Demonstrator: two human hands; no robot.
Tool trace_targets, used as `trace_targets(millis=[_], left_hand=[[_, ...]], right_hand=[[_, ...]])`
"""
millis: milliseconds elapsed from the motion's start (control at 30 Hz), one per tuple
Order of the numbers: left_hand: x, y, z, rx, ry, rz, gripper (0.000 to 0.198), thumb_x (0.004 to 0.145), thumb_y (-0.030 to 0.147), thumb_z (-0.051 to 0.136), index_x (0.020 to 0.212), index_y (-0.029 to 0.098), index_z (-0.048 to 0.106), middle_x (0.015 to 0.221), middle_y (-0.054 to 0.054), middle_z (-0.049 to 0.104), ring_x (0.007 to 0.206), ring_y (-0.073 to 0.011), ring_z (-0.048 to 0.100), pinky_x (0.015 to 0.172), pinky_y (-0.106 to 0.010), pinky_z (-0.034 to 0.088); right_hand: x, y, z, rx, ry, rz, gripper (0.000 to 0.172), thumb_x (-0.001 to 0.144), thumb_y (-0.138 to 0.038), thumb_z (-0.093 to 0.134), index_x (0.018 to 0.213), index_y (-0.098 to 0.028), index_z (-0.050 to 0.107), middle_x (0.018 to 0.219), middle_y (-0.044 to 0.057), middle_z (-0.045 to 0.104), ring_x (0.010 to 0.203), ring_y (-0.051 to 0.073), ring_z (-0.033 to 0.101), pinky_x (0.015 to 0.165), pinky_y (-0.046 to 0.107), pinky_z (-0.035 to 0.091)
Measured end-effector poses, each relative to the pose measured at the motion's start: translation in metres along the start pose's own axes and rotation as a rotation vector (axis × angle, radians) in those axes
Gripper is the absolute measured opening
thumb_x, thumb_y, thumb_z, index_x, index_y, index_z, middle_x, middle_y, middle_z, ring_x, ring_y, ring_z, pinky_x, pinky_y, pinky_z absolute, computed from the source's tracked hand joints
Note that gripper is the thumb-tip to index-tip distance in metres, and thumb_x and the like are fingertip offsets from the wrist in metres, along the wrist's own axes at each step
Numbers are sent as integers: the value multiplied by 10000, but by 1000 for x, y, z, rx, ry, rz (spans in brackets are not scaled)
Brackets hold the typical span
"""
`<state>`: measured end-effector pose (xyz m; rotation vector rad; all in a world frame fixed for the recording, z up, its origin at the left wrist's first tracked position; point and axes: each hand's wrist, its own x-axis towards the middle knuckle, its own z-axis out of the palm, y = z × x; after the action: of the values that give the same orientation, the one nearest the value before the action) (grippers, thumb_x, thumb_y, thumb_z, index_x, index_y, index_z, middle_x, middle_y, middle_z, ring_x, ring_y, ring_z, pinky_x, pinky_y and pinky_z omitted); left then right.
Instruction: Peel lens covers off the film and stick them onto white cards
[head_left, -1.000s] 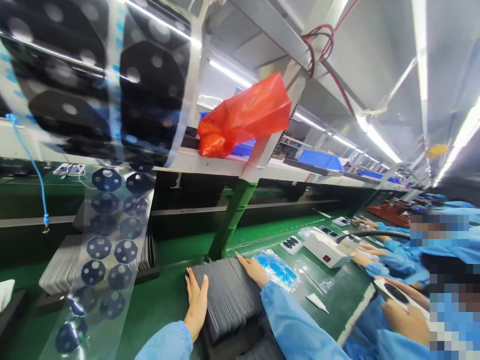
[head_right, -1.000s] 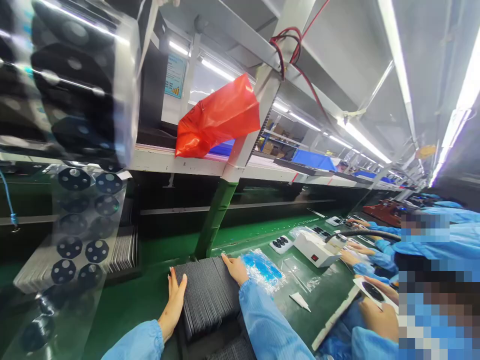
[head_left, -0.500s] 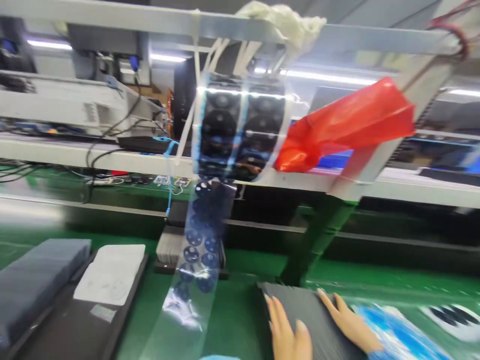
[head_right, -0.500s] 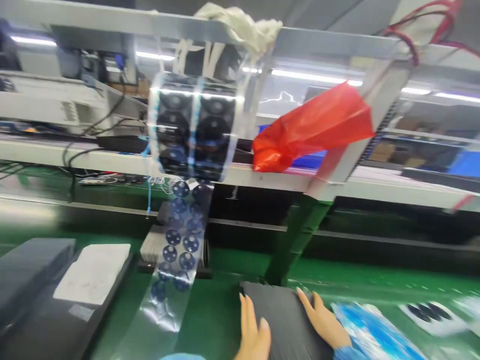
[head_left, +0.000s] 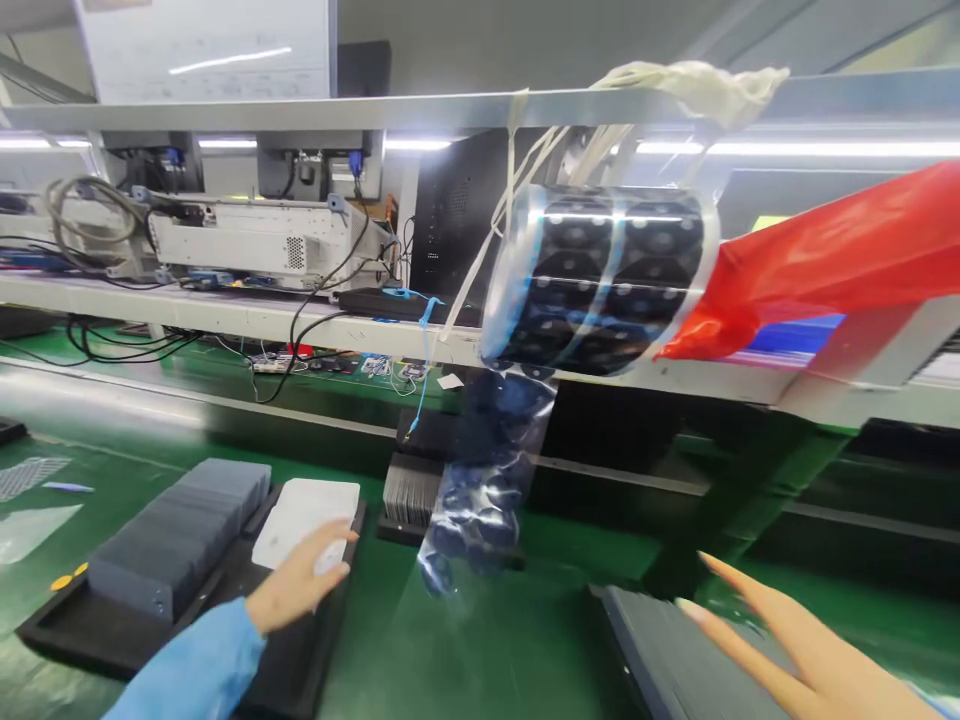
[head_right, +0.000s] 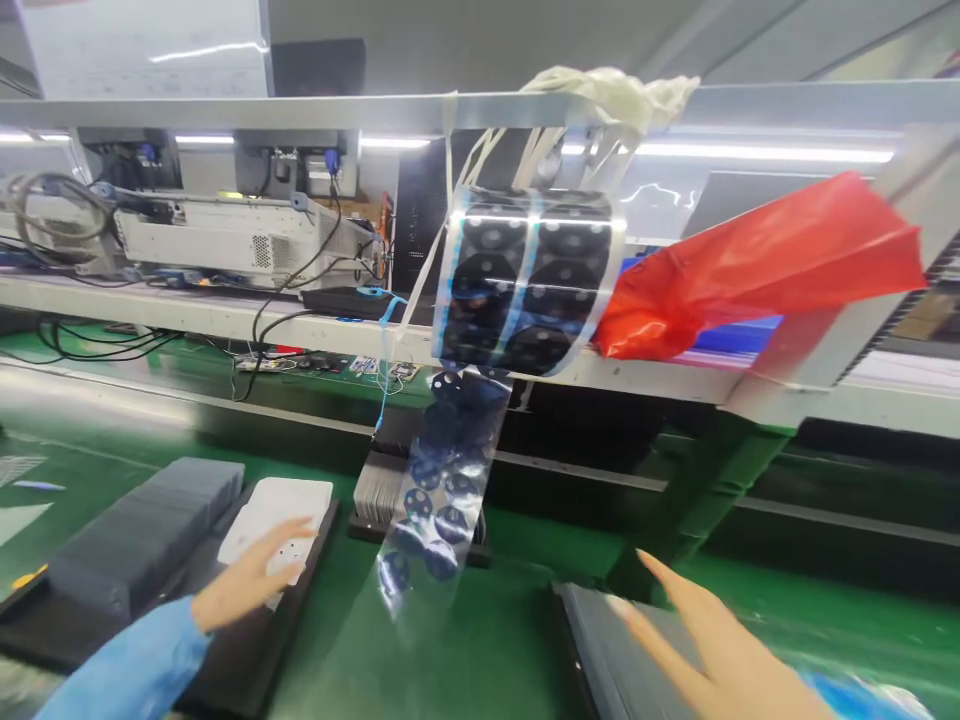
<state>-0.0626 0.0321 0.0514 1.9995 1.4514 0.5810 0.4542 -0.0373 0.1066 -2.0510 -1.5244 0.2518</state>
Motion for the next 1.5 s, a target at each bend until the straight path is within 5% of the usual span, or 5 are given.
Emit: trace_targets(millis=[267, 600, 800, 1067, 1500], left_hand=[[44, -119, -28, 413, -27, -75, 1012, 447, 370, 815, 1371, 241, 423, 1529, -136, 169, 1428, -372, 128, 1138, -614, 94], [39, -110, -29, 304, 234, -78, 411, 654, 361, 668, 1030, 201, 623, 1289, -73, 547, 1280, -265, 421, 1169, -447, 214], [32, -56, -28, 24, 390, -224, 498, 802, 605, 444, 1050, 192, 572, 1052, -61, 641, 965, -225, 592, 867, -306, 475], [45, 37, 57, -1354, -36, -323, 495, 759, 453, 639, 1149, 149, 611, 1237, -87, 582, 1117, -174, 563, 987, -239, 450], [26, 72, 76, -1319, -348, -147, 390, 746, 393, 686, 997, 95, 691, 778, -67, 608, 649, -47, 497, 603, -114, 363]], right_hand=[[18, -213, 70, 418, 153, -53, 660, 753, -588, 573, 1228, -140, 480, 1267, 161, 478, 1113, 276, 540, 951, 433, 468], [-79, -160, 200, 398, 336, -249, 636, 727, -563, 675, 1271, -321, 452, 1520, 15, -95, 1410, 389, 15, 1047, 693, 264], [-66, -157, 209, 844, 93, -71, 709, 734, -533, 687, 1334, -334, 366, 1521, 17, -60, 1244, 272, 466, 1010, 454, 498], [-45, -149, 223, 69, 530, -567, 616, 766, -503, 654, 1308, -262, 485, 1519, 93, 86, 1379, 427, 158, 1028, 690, 298], [-54, -145, 203, -42, 508, -874, 282, 888, -214, 471, 1134, -178, 604, 1248, 77, 544, 1173, 267, 535, 814, 394, 583]])
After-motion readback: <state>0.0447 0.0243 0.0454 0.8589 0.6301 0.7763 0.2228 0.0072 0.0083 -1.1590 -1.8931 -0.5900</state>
